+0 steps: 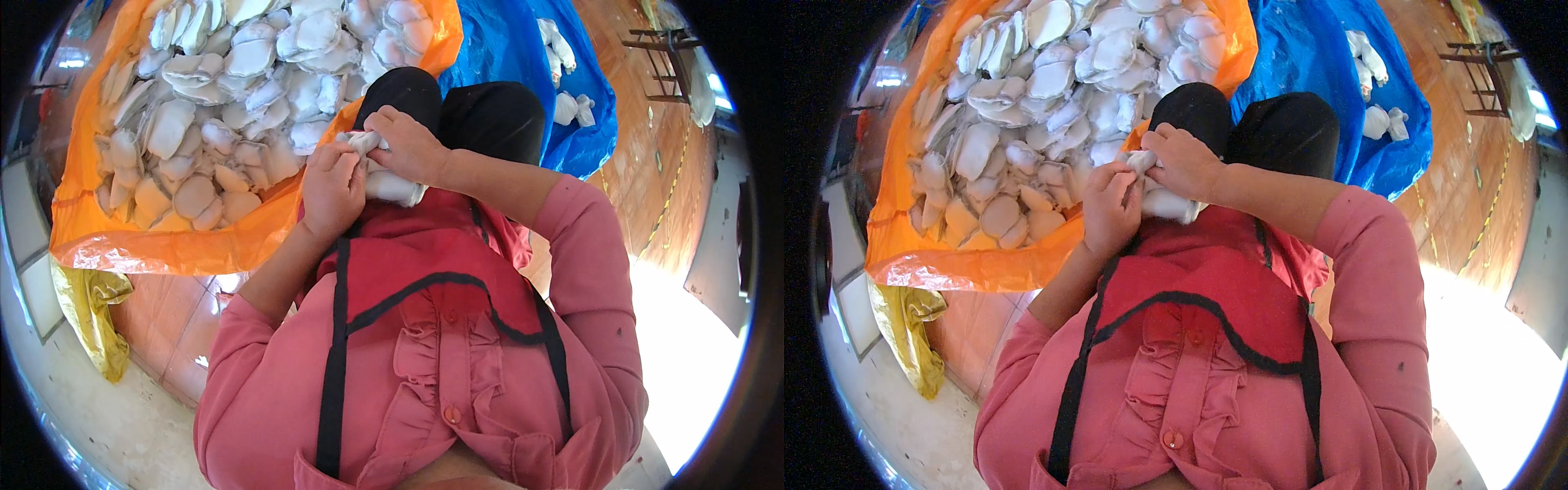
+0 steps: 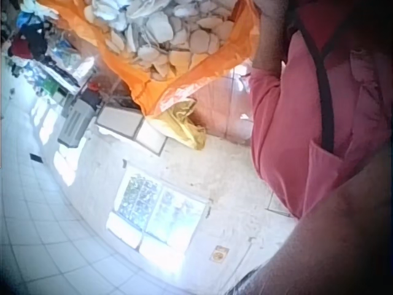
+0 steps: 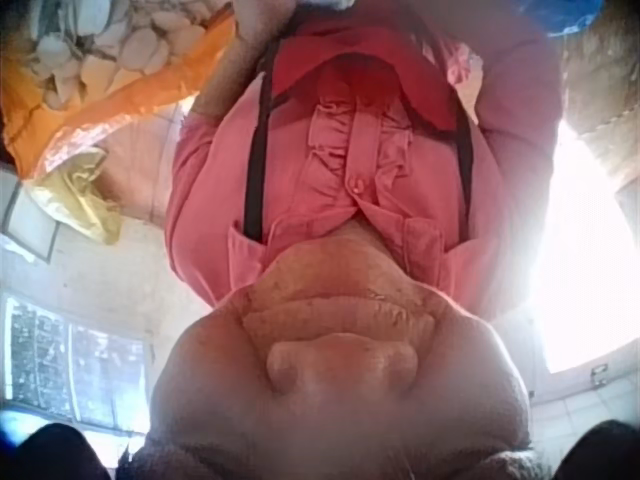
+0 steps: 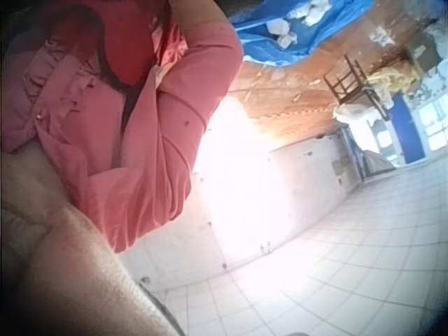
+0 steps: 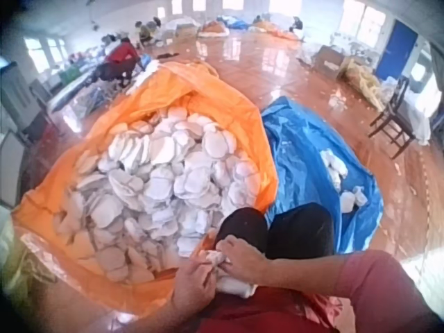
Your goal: The person sits on the floor and repeatedly picks up white fabric pouches, opens them, stuffs them with white material, and ties them closed. The person places the finished pouches into a blue tarp nearby.
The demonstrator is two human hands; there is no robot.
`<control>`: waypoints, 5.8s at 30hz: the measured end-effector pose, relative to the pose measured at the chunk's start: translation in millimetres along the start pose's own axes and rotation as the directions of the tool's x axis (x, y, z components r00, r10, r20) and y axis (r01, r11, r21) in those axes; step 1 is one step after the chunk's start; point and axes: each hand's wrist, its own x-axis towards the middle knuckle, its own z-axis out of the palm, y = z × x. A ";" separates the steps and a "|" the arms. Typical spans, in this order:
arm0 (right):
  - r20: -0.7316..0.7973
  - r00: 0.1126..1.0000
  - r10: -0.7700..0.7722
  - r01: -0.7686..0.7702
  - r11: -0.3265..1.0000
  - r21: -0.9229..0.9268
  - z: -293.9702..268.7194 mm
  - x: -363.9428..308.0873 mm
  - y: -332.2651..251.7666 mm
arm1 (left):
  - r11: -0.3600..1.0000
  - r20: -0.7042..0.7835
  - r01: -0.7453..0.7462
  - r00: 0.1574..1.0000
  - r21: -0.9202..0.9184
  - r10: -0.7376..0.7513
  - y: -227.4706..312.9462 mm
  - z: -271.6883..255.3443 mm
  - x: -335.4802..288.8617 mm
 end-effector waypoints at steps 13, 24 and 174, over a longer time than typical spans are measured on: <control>0.067 0.997 -0.037 0.005 0.906 0.423 -22.5 -36.1 10.2 | 0.999 0.072 -0.029 0.997 0.031 0.026 2.4 -2.3 -8.5; 0.271 0.962 -0.019 -0.111 0.882 0.457 -39.6 -24.1 18.4 | 0.995 0.084 -0.076 0.994 0.061 0.071 5.2 -0.1 -8.6; -0.575 0.571 0.586 -0.118 0.752 0.649 29.2 4.1 17.1 | 0.999 0.320 0.008 0.947 0.042 -0.021 -0.8 21.0 67.9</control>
